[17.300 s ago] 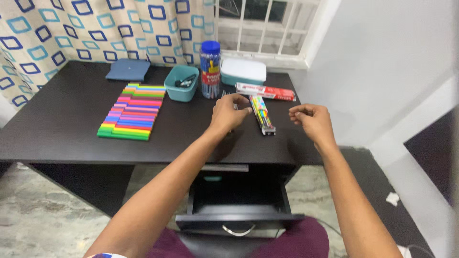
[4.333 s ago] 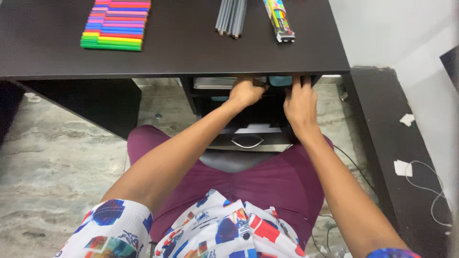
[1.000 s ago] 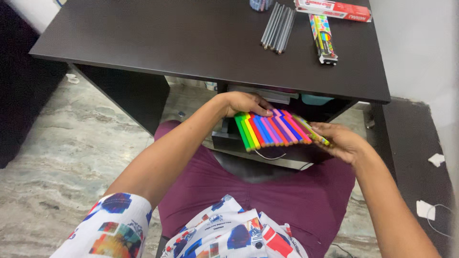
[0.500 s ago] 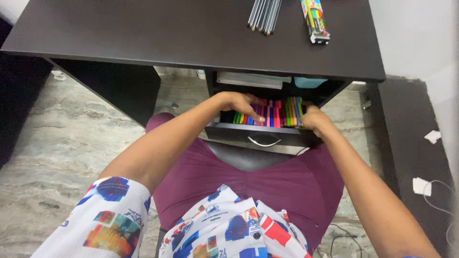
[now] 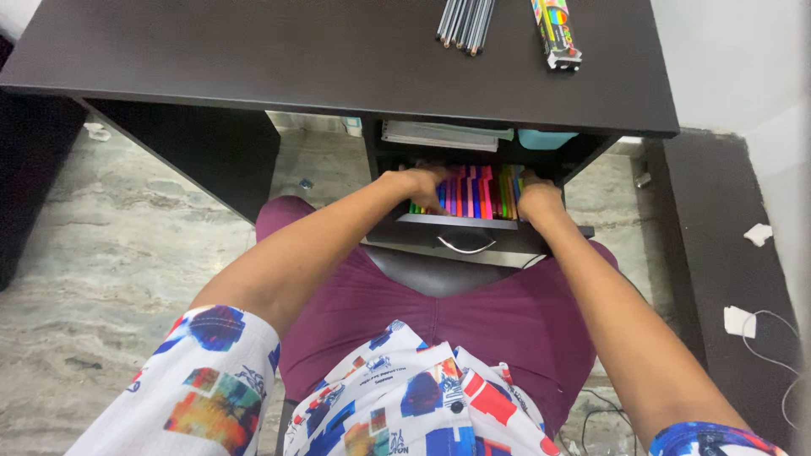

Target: The person sorts colored pencils and pens on a desk, then places them into a drawer along with a plastic container and other stationery items. The person handles the items one at a time and arranges them neatly before closing the drawer.

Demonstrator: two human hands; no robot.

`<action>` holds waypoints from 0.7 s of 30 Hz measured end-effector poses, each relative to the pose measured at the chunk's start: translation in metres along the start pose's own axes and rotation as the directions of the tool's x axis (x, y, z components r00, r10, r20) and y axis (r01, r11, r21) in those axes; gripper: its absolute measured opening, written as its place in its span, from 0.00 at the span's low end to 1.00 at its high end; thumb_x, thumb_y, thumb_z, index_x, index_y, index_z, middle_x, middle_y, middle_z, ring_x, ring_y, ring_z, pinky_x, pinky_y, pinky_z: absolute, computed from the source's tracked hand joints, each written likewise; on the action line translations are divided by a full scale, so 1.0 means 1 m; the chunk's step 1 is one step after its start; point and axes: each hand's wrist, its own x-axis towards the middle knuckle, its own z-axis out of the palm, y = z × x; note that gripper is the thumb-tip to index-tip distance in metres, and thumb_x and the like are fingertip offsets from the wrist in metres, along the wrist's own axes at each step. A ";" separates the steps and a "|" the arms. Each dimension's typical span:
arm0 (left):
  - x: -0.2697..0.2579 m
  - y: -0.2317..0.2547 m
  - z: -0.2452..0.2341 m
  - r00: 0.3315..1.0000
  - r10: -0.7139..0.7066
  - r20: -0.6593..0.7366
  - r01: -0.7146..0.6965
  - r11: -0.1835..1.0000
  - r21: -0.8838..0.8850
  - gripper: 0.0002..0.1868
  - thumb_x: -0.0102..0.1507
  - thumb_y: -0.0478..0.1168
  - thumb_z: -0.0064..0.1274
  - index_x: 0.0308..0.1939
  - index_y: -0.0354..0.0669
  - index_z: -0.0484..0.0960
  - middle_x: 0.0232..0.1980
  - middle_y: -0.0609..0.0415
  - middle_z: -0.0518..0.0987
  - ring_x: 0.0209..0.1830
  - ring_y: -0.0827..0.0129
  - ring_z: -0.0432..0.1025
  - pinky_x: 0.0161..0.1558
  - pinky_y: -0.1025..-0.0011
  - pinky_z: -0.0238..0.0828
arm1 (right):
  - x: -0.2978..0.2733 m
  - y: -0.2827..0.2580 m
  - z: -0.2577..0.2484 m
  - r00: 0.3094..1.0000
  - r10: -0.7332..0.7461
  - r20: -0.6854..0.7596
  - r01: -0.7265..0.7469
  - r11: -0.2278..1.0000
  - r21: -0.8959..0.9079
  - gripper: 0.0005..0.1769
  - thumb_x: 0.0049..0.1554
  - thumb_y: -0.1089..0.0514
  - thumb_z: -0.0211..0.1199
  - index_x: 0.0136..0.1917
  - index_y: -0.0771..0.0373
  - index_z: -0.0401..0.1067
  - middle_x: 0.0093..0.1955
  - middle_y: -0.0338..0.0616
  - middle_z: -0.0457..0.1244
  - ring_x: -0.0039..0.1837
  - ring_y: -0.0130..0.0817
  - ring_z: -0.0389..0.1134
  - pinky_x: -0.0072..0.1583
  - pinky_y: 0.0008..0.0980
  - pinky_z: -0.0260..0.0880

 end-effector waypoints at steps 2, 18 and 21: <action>0.016 -0.005 0.007 0.994 0.069 -0.080 -0.070 0.998 -0.004 0.60 0.49 0.67 0.66 0.79 0.56 0.55 0.79 0.45 0.59 0.77 0.51 0.56 0.72 0.55 0.55 | -0.002 0.002 0.003 0.989 -0.083 -0.121 0.078 0.996 -0.040 0.33 0.44 0.60 0.65 0.64 0.65 0.68 0.53 0.63 0.69 0.55 0.60 0.71 0.54 0.51 0.73; -0.147 0.050 -0.166 0.899 0.437 -0.029 -0.407 0.810 -0.423 0.30 0.57 0.61 0.61 0.47 0.37 0.88 0.42 0.48 0.89 0.41 0.65 0.83 0.46 0.66 0.78 | -0.099 -0.074 -0.309 0.990 -0.062 0.127 -0.040 0.739 0.672 0.16 0.55 0.54 0.59 0.52 0.63 0.80 0.41 0.50 0.75 0.42 0.39 0.78 0.47 0.38 0.81; -0.148 0.043 -0.196 0.840 0.327 -0.432 -0.529 0.670 -0.520 0.26 0.59 0.56 0.62 0.52 0.43 0.87 0.39 0.50 0.88 0.36 0.70 0.80 0.38 0.68 0.75 | -0.090 -0.074 -0.349 0.990 0.014 -0.143 0.091 0.708 0.700 0.15 0.57 0.55 0.60 0.53 0.62 0.81 0.40 0.47 0.74 0.40 0.31 0.76 0.46 0.33 0.78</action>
